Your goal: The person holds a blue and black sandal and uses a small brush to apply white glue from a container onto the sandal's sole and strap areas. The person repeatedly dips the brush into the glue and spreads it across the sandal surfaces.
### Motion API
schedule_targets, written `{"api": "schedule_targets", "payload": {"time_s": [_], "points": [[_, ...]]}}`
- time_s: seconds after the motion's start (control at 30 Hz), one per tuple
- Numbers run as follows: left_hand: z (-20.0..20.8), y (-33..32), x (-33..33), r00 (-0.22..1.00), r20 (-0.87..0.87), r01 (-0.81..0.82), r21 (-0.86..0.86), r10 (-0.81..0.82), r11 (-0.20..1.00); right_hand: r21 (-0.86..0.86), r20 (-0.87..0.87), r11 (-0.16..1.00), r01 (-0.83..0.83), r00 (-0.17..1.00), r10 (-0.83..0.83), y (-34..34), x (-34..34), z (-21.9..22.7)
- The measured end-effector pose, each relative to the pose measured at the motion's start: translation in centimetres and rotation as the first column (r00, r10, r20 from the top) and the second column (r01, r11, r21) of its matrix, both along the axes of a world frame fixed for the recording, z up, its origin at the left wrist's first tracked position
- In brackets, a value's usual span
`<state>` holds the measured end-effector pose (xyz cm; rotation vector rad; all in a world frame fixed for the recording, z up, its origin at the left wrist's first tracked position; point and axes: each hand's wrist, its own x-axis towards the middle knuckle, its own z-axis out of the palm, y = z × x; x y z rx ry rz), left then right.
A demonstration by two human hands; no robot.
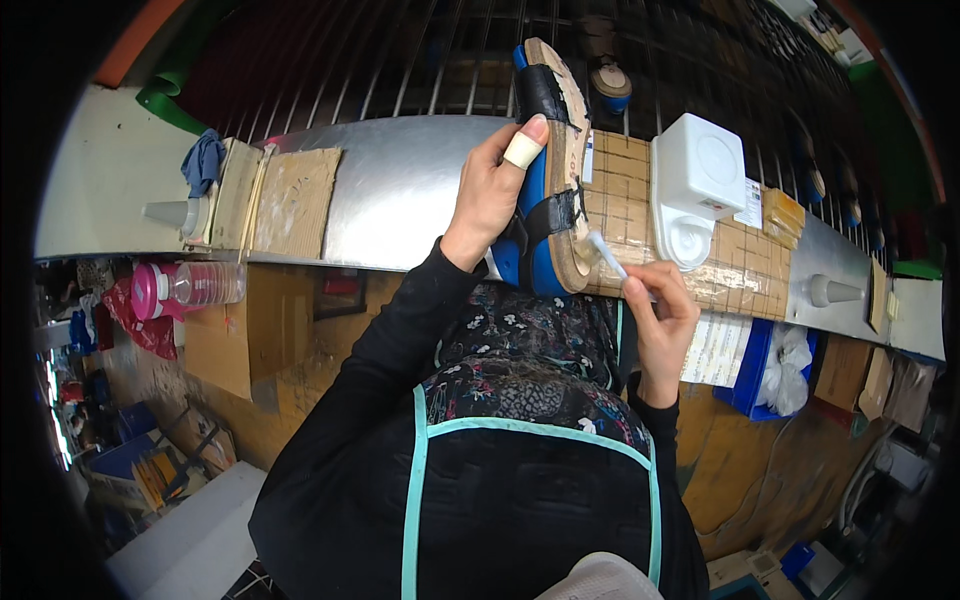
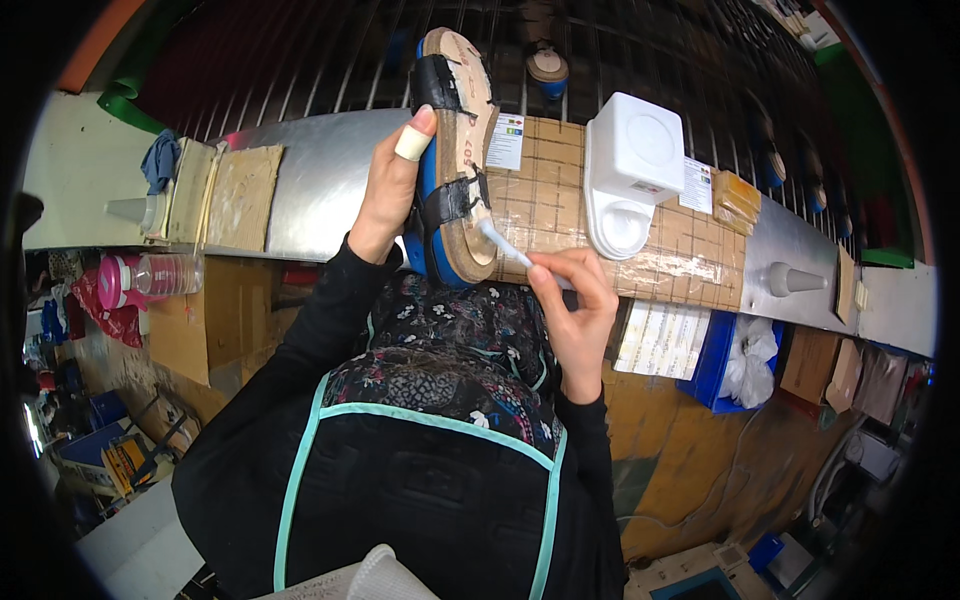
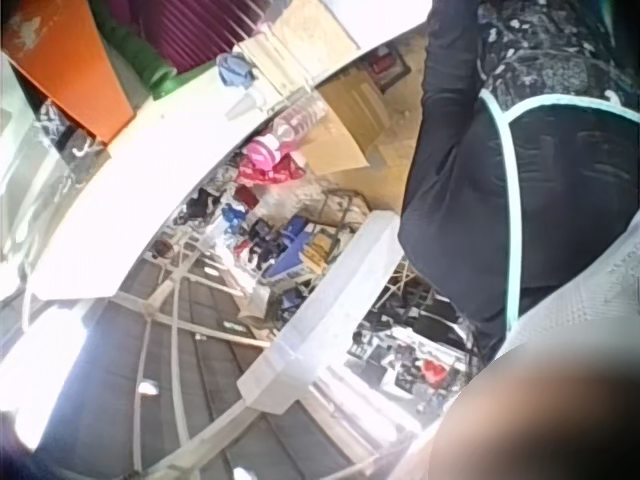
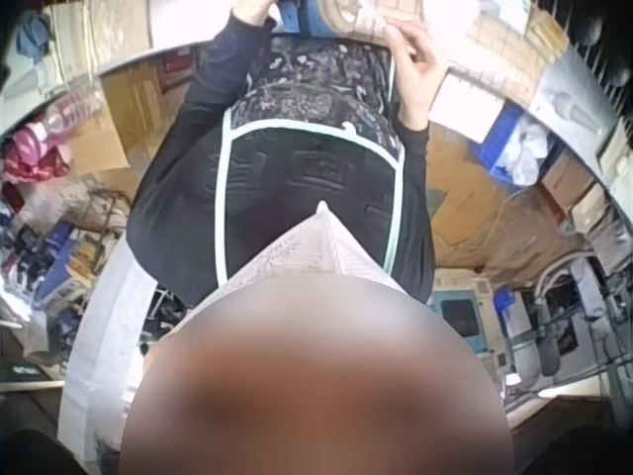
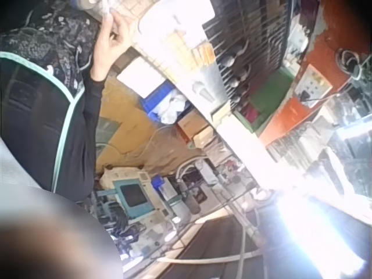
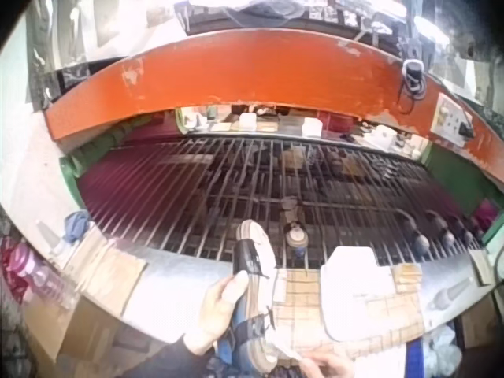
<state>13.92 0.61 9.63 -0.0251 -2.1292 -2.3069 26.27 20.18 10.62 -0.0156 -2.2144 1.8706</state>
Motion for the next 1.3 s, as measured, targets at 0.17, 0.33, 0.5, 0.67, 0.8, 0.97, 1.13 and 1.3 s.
{"api": "schedule_targets", "payload": {"time_s": [0.17, 0.33, 0.5, 0.67, 0.8, 0.97, 1.13, 1.3], "points": [[-0.3, -0.3, -0.1, 0.998, -0.019, -0.053, -0.016, 0.052, 0.998, 0.128, -0.046, 0.990, 0.062, 0.997, -0.057, -0.8, 0.9, 0.4], [-0.2, -0.4, 0.1, 0.997, -0.035, -0.071, -0.084, 0.069, 0.994, 0.219, -0.085, 0.965, 0.140, 0.989, -0.124, -1.8, 0.6, 0.7], [0.0, -0.4, 0.3, 0.995, -0.046, -0.096, -0.123, 0.091, 0.988, 0.334, -0.088, 0.923, 0.192, 0.981, -0.172, -2.1, 0.2, 0.9], [0.0, -0.3, 0.4, 0.995, -0.046, -0.094, -0.117, 0.089, 0.989, 0.478, -0.200, 0.835, 0.270, 0.960, -0.196, -2.1, 0.0, 0.4], [-0.4, -0.2, 0.0, 0.997, -0.051, -0.067, -0.104, 0.062, 0.992, 0.490, -0.370, 0.791, 0.367, 0.909, -0.193, -2.0, -0.6, -0.3], [-0.9, -0.1, -0.6, 0.999, -0.008, -0.032, -0.009, 0.032, 0.999, 0.400, -0.286, 0.894, 0.202, 0.954, -0.087, -1.0, -0.9, -0.5], [-0.5, 0.0, -1.5, 0.999, 0.035, 0.006, 0.015, -0.007, 1.000, 0.381, -0.264, 0.913, 0.147, 0.963, -0.045, -0.4, -0.8, -0.3], [0.2, 0.0, -1.6, 0.980, 0.170, 0.091, 0.100, -0.107, 0.991, 0.392, -0.290, 0.911, 0.129, 0.957, -0.010, -0.1, -1.1, 0.1]]}}
